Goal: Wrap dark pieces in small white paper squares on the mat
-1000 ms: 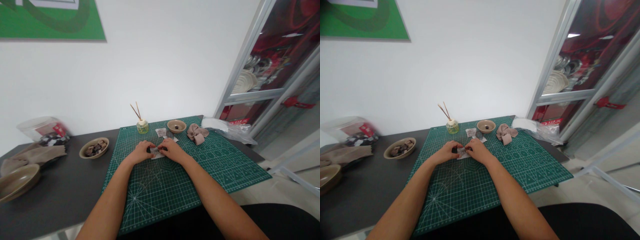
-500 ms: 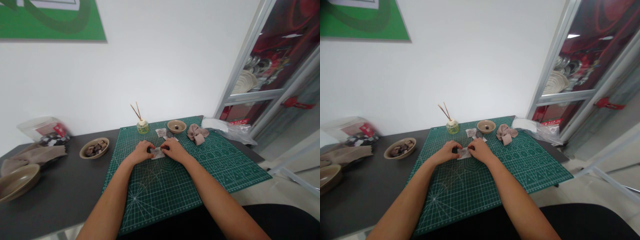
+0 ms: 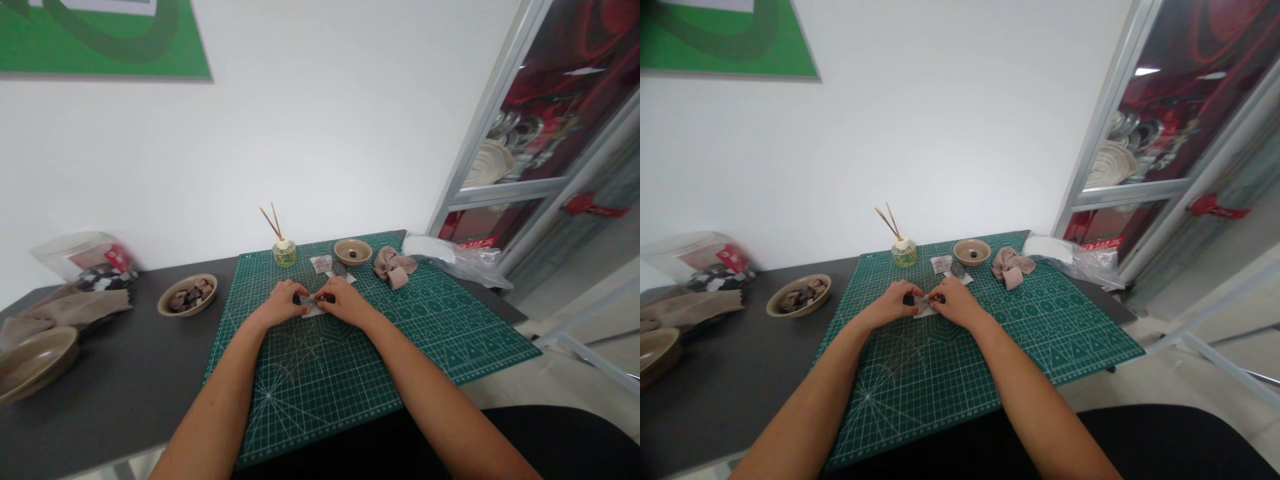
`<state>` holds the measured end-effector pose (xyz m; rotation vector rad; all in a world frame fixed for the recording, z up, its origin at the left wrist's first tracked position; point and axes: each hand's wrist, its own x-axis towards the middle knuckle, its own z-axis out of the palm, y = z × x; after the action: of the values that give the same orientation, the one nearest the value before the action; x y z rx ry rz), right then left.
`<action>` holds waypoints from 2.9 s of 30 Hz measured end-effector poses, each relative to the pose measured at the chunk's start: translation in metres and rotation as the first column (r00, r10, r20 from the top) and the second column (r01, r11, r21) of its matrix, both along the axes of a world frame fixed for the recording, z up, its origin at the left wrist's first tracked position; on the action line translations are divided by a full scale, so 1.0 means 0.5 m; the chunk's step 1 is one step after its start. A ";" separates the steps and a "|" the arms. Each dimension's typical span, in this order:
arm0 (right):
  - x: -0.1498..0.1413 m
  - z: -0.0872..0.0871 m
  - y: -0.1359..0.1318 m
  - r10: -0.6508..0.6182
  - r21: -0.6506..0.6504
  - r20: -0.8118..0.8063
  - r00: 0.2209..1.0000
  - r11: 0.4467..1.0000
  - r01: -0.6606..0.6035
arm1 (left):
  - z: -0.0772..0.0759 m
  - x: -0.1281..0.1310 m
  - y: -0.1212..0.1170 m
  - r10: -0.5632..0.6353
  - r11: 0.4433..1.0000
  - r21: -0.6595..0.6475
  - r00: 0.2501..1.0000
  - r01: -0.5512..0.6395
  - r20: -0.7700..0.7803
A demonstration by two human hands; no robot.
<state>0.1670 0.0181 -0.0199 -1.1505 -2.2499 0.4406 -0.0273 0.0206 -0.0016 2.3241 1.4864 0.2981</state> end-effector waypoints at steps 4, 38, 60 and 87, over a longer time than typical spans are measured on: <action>0.000 0.003 0.001 -0.105 0.013 0.027 0.994 0.994 0.105 | 0.005 0.001 -0.002 -0.015 1.000 -0.001 1.000 0.015 0.009; 0.002 0.003 0.003 -0.108 0.009 0.018 0.994 0.994 0.108 | -0.003 0.000 0.002 -0.015 1.000 0.011 1.000 0.015 0.010; -0.002 0.007 0.003 0.061 -0.014 0.059 0.996 0.998 -0.060 | 0.004 0.002 -0.001 -0.011 1.000 0.010 1.000 0.011 -0.003; 0.003 0.009 0.000 -0.005 -0.012 0.039 0.999 1.000 0.006 | 0.005 0.002 -0.003 -0.014 1.000 -0.002 1.000 0.014 0.003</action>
<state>0.1684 0.0181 -0.0156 -1.1810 -2.2797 0.4339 -0.0263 0.0192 0.0010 2.3304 1.4672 0.2960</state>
